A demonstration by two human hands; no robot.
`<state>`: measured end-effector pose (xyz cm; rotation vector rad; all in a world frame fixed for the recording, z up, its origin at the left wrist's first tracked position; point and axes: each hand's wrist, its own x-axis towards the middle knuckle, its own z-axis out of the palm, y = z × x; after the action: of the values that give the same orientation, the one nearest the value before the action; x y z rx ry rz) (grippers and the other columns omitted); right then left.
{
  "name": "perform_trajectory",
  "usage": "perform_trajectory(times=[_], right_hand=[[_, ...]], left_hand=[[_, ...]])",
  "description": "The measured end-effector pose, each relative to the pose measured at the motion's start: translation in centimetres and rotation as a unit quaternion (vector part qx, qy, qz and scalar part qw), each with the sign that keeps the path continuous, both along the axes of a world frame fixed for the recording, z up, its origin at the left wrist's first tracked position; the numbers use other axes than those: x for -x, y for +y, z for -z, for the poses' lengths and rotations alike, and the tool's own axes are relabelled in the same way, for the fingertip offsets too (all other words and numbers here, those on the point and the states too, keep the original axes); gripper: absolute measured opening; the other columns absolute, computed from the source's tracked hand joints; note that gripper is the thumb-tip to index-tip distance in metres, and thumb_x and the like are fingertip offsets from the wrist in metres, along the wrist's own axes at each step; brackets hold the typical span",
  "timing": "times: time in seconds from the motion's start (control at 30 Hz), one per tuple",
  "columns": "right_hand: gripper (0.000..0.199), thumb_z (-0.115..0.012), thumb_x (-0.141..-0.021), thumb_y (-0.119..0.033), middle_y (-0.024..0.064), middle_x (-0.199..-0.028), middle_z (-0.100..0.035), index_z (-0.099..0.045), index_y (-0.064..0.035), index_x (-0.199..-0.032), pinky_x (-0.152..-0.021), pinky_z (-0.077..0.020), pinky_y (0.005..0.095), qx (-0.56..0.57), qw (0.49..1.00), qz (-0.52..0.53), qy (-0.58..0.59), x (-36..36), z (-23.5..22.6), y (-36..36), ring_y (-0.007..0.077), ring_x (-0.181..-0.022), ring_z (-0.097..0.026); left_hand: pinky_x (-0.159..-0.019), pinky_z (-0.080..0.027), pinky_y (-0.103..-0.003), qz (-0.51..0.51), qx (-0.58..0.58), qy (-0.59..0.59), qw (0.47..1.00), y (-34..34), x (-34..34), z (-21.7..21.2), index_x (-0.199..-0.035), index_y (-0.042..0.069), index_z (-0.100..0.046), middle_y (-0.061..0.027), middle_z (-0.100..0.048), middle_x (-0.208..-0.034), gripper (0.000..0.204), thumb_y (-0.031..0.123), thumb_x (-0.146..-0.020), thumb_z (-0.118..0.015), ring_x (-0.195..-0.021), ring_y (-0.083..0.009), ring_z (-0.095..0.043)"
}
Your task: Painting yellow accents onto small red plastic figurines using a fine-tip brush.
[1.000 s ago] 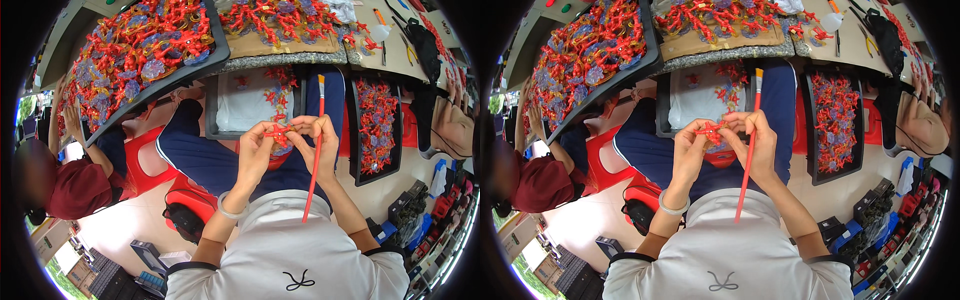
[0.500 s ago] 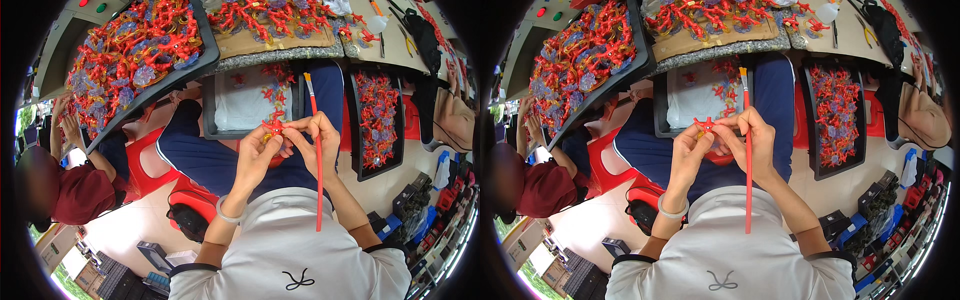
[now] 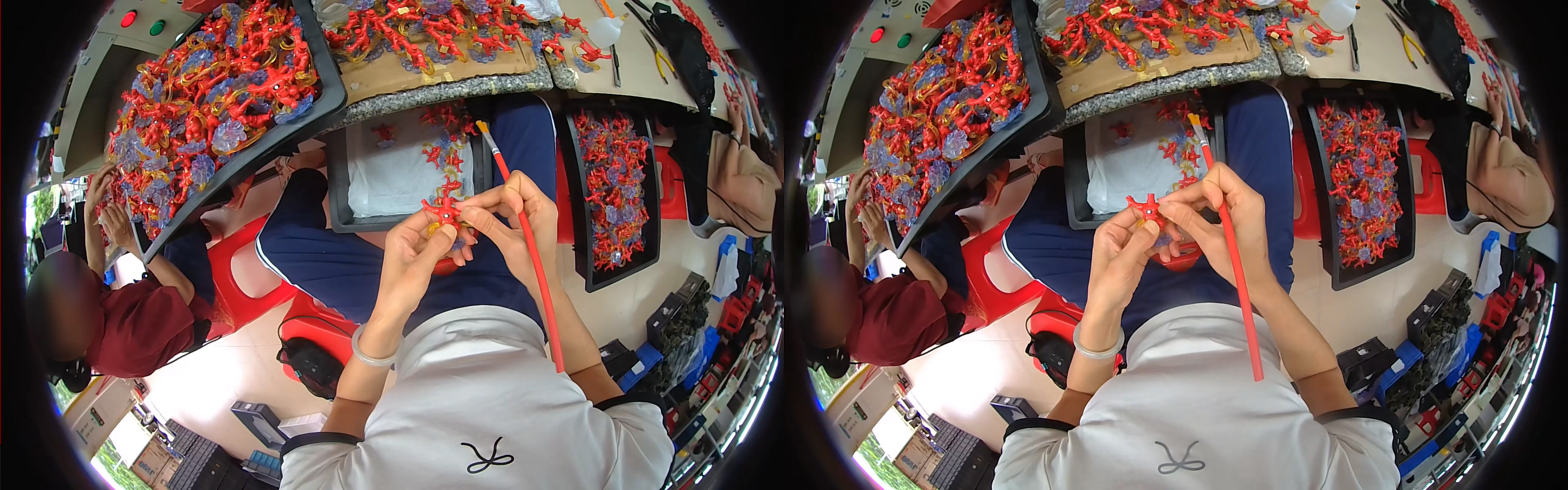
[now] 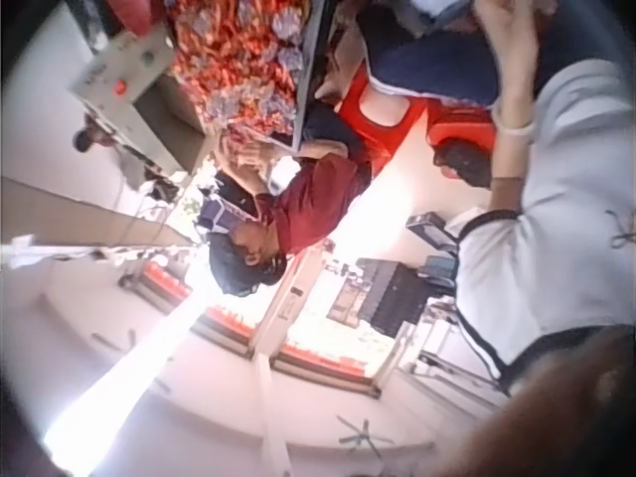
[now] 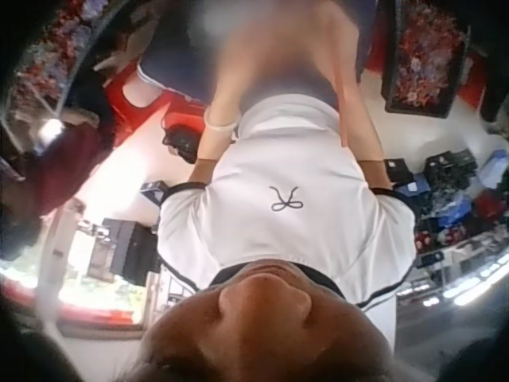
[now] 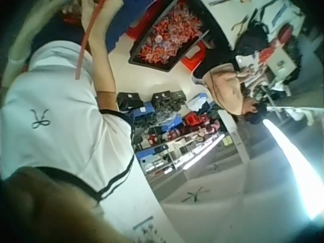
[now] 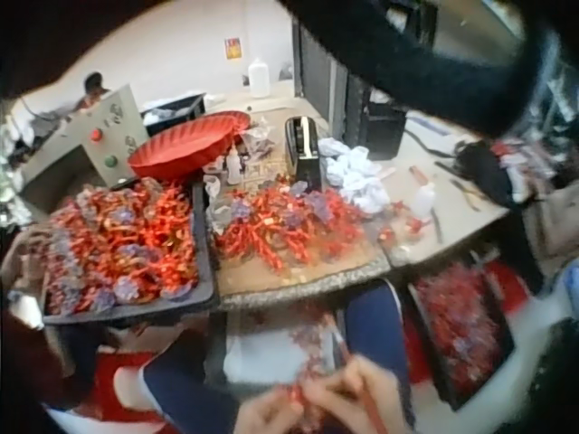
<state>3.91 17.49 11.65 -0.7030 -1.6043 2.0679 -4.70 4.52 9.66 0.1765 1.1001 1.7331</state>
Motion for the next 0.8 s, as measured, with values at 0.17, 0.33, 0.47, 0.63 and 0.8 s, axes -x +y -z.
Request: perform_trajectory(times=[0.17,0.33,0.47,0.63,0.8], right_hand=[[0.041,-0.075,-0.079,-0.002,0.0170,-0.088,-0.068,-0.034,-0.0094,-0.078,-0.064,-0.0504,0.0245,-0.041,0.999,-0.016,-0.019,0.0,0.7,1.8,0.0111,-0.072,-0.063],[0.047,-0.076,-0.077,0.001,0.0096,-0.074,-0.066,-0.030,-0.0110,-0.075,-0.055,-0.0468,0.0209,0.035,0.993,-0.106,-0.031,0.5,1.8,2.1,0.0066,-0.067,-0.060],[0.044,-0.072,-0.079,0.004,0.0072,-0.069,-0.063,-0.031,-0.0119,-0.074,-0.048,-0.0419,0.0184,0.053,0.991,-0.091,-0.088,0.2,3.8,2.1,0.0047,-0.059,-0.055],[0.038,-0.066,-0.083,0.004,0.0134,-0.077,-0.067,-0.032,-0.0108,-0.074,-0.060,-0.0512,0.0225,0.123,0.990,0.000,-0.070,-2.3,2.3,2.8,0.0123,-0.066,-0.064],[0.039,-0.068,-0.079,0.009,0.0171,-0.084,-0.069,-0.034,-0.0088,-0.075,-0.067,-0.0541,0.0269,-0.010,0.993,-0.039,-0.115,-7.9,3.1,4.1,0.0162,-0.077,-0.068]], left_hand=[[-0.056,-0.045,-0.021,0.041,0.129,0.150,0.979,-0.1,-0.6,-0.7,-0.098,-0.003,-0.064,-0.0058,-0.067,-0.079,0.013,0.004,-0.089,-0.059,-0.065,-0.0067,-0.058],[-0.060,-0.046,-0.020,0.044,0.141,0.238,0.960,-0.4,-1.7,0.1,-0.094,-0.004,-0.064,-0.0059,-0.068,-0.079,0.013,0.004,-0.084,-0.063,-0.068,-0.0056,-0.059],[-0.060,-0.049,-0.023,0.013,0.052,0.235,0.970,0.0,-2.9,-1.5,-0.096,-0.004,-0.064,-0.0088,-0.069,-0.079,0.017,0.002,-0.080,-0.066,-0.068,-0.0074,-0.063],[-0.065,-0.050,-0.027,0.071,0.164,0.297,0.938,1.8,-1.9,-1.8,-0.115,-0.003,-0.045,-0.0116,-0.068,-0.081,0.039,0.000,-0.082,-0.064,-0.072,-0.0148,-0.066],[-0.072,-0.052,-0.032,0.164,0.067,0.329,0.928,5.2,-5.4,2.7,-0.130,0.001,-0.019,-0.0175,-0.060,-0.097,0.073,0.006,-0.079,-0.071,-0.082,-0.0249,-0.065]])
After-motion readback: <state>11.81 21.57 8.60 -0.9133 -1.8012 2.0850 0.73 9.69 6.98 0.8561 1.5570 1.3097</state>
